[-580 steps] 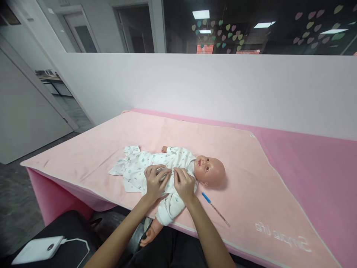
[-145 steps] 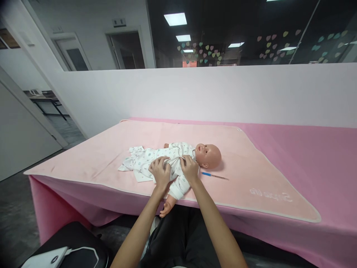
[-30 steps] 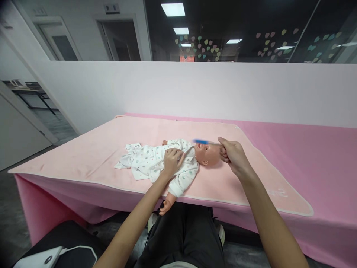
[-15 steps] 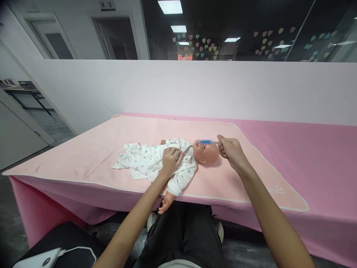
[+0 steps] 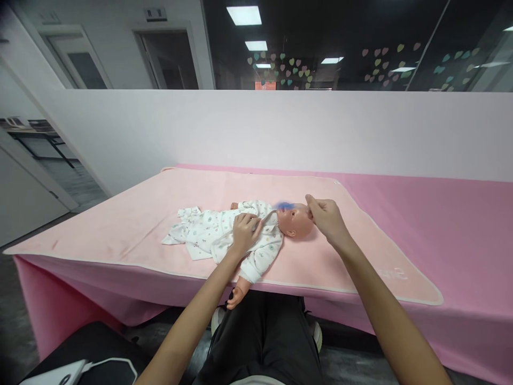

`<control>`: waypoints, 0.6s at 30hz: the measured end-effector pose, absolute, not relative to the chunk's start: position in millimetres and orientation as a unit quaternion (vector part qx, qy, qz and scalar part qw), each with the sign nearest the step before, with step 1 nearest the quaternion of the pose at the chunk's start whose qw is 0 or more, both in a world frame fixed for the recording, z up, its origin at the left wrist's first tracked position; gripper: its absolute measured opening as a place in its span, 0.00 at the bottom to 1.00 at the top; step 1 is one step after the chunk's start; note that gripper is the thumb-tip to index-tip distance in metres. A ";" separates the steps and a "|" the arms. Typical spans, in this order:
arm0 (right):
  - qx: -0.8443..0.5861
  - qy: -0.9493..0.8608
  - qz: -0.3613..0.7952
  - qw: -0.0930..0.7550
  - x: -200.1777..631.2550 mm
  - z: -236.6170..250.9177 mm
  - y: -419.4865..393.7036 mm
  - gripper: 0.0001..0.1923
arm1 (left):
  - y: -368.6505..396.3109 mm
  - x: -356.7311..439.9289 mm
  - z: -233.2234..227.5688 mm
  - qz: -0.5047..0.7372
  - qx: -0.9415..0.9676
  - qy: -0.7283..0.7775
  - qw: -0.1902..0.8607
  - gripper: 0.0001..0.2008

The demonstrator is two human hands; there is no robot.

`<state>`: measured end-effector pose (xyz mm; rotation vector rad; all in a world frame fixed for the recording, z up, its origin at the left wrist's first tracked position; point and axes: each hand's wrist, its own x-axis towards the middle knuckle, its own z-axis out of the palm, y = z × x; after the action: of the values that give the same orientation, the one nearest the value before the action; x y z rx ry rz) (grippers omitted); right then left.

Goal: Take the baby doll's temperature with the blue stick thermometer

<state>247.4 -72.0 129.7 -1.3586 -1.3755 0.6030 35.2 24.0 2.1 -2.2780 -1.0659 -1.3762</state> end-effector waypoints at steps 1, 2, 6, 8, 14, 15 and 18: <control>-0.571 -0.577 0.254 0.526 247.1 129.1 -72.0 0.27 | 24.1 35.1 2.2 -0.475 -0.787 -0.368 0.140 0.08; -0.573 -0.578 0.250 0.525 246.8 128.5 -72.0 0.27 | 24.2 35.0 2.3 -0.475 -0.787 -0.368 0.142 0.08; -0.569 -0.577 0.261 0.525 245.3 127.2 -72.5 0.27 | 24.5 35.1 2.1 -0.470 -0.786 -0.372 0.151 0.09; -0.568 -0.570 0.267 0.530 243.9 127.1 -73.3 0.27 | 24.5 35.1 2.0 -0.468 -0.787 -0.373 0.150 0.09; -0.549 -0.550 0.331 0.536 241.2 126.5 -79.8 0.26 | 24.1 34.4 3.6 -0.450 -0.793 -0.388 0.134 0.10; -0.546 -0.548 0.342 0.534 241.4 125.9 -81.3 0.26 | 23.7 34.2 3.9 -0.446 -0.795 -0.391 0.128 0.11; -0.544 -0.541 0.350 0.537 243.5 122.6 -84.2 0.26 | 20.5 34.9 4.2 -0.439 -0.796 -0.403 0.104 0.11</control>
<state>243.5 -84.2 122.6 -1.2950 -1.2872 0.8328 34.9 20.5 4.2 -2.3491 -1.1881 -1.2944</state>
